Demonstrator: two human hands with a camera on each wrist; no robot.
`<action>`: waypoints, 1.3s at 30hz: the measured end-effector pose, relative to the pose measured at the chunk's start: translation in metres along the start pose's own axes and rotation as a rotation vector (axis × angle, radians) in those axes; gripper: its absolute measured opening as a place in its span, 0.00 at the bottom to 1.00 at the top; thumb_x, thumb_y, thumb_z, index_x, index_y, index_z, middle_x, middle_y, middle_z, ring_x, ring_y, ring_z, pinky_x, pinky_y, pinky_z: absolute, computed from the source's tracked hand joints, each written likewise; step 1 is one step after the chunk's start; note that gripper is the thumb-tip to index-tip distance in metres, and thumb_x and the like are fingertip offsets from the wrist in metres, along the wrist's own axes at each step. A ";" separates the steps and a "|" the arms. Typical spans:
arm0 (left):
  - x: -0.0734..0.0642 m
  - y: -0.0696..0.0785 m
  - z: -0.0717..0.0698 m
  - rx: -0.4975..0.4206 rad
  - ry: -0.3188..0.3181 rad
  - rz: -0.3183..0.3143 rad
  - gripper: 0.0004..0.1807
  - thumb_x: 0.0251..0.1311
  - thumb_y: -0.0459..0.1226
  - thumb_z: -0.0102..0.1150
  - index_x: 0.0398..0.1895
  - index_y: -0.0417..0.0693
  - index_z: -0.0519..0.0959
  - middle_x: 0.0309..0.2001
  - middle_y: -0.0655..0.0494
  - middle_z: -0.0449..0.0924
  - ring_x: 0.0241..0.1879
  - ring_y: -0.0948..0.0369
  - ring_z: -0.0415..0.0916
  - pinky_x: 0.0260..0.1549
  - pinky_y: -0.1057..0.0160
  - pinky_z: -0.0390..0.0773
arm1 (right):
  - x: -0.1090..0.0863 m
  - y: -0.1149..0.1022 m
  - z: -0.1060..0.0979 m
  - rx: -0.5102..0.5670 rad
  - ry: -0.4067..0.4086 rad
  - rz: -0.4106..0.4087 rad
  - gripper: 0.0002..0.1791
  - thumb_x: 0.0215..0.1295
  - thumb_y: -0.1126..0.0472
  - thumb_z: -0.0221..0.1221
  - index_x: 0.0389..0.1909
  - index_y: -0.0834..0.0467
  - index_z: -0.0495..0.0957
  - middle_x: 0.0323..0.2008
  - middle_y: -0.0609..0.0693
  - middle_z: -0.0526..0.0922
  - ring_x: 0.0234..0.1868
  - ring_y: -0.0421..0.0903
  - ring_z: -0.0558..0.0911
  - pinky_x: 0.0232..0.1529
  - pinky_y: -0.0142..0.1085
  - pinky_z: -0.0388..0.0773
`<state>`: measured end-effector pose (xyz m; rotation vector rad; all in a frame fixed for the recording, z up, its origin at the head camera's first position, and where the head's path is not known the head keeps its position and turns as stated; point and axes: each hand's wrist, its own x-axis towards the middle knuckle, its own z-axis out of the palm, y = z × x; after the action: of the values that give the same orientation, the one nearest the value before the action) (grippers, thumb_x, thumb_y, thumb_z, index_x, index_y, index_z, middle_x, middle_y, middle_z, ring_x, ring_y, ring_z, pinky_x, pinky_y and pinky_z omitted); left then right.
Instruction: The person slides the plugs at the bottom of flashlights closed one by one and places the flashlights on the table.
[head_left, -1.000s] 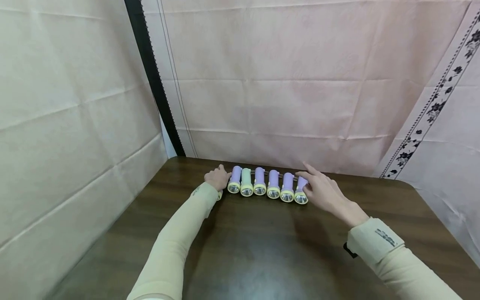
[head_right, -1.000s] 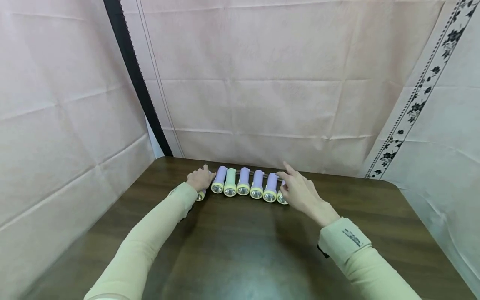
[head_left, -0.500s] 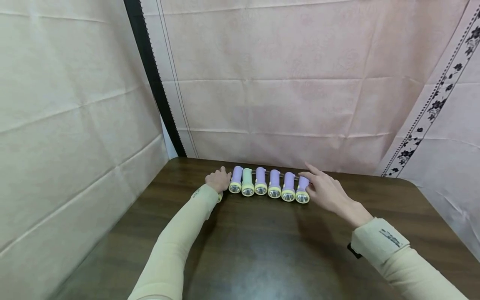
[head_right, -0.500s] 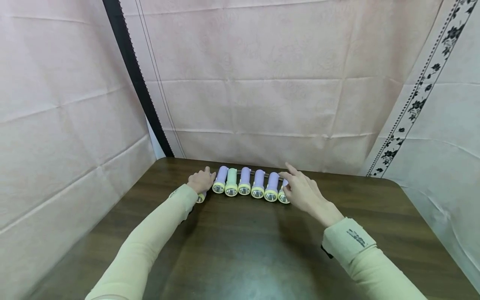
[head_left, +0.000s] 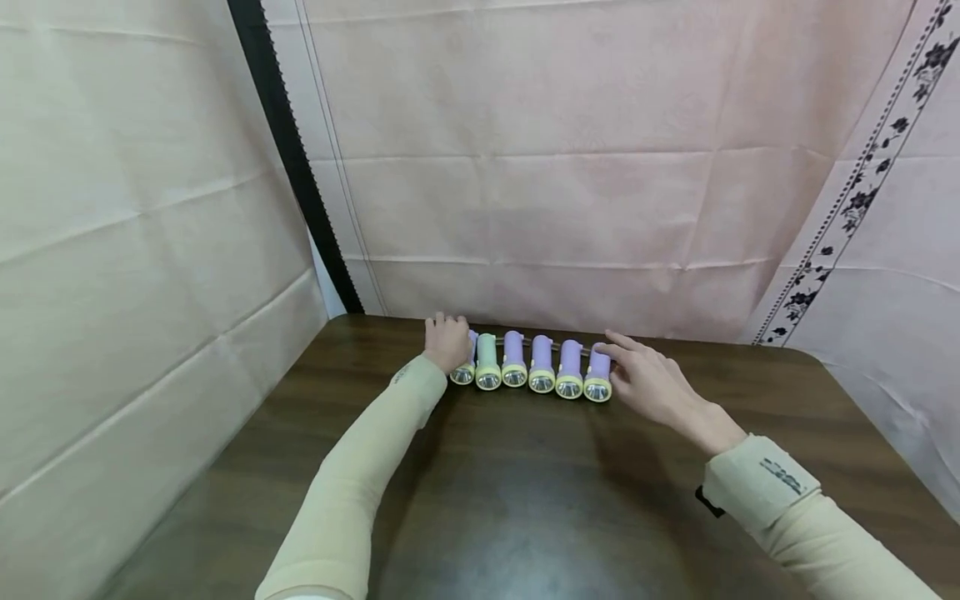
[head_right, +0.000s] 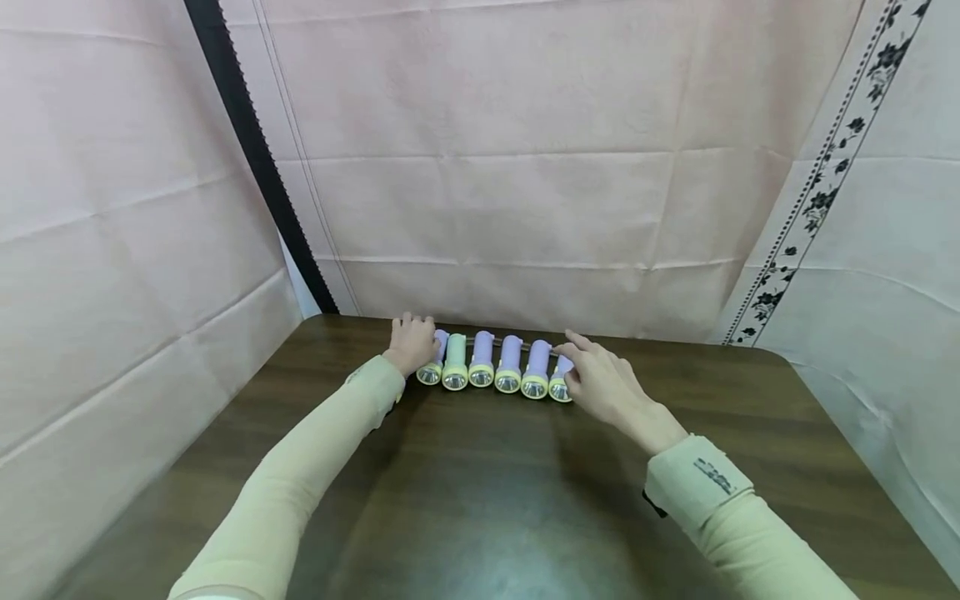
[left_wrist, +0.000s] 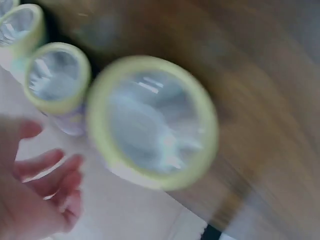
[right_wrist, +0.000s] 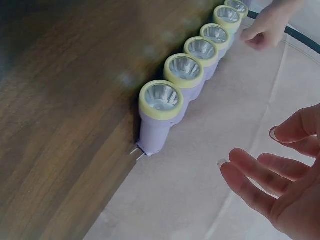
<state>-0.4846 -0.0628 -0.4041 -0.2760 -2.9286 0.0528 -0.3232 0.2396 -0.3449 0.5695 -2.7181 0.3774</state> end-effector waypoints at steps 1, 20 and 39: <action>0.000 0.003 -0.002 0.002 -0.031 0.005 0.17 0.69 0.43 0.47 0.51 0.40 0.75 0.48 0.43 0.80 0.55 0.44 0.68 0.57 0.45 0.63 | -0.001 0.000 0.000 0.001 -0.001 0.002 0.25 0.58 0.68 0.51 0.59 0.58 0.76 0.67 0.60 0.69 0.34 0.48 0.77 0.16 0.33 0.60; -0.001 0.038 -0.005 0.001 -0.132 -0.076 0.22 0.69 0.41 0.44 0.66 0.54 0.64 0.52 0.48 0.80 0.58 0.43 0.63 0.57 0.43 0.58 | -0.010 0.007 0.000 -0.021 0.031 0.012 0.21 0.56 0.69 0.52 0.53 0.61 0.79 0.58 0.61 0.78 0.47 0.54 0.82 0.32 0.46 0.75; -0.031 0.048 -0.058 -0.532 0.274 0.071 0.29 0.55 0.36 0.66 0.59 0.36 0.68 0.50 0.39 0.79 0.48 0.44 0.79 0.46 0.48 0.79 | 0.010 0.014 0.007 0.057 0.065 -0.017 0.36 0.58 0.72 0.49 0.70 0.55 0.62 0.47 0.57 0.81 0.27 0.46 0.70 0.23 0.35 0.63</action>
<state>-0.4346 -0.0201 -0.3562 -0.4254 -2.6053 -0.7011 -0.3395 0.2467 -0.3504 0.5846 -2.6462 0.4618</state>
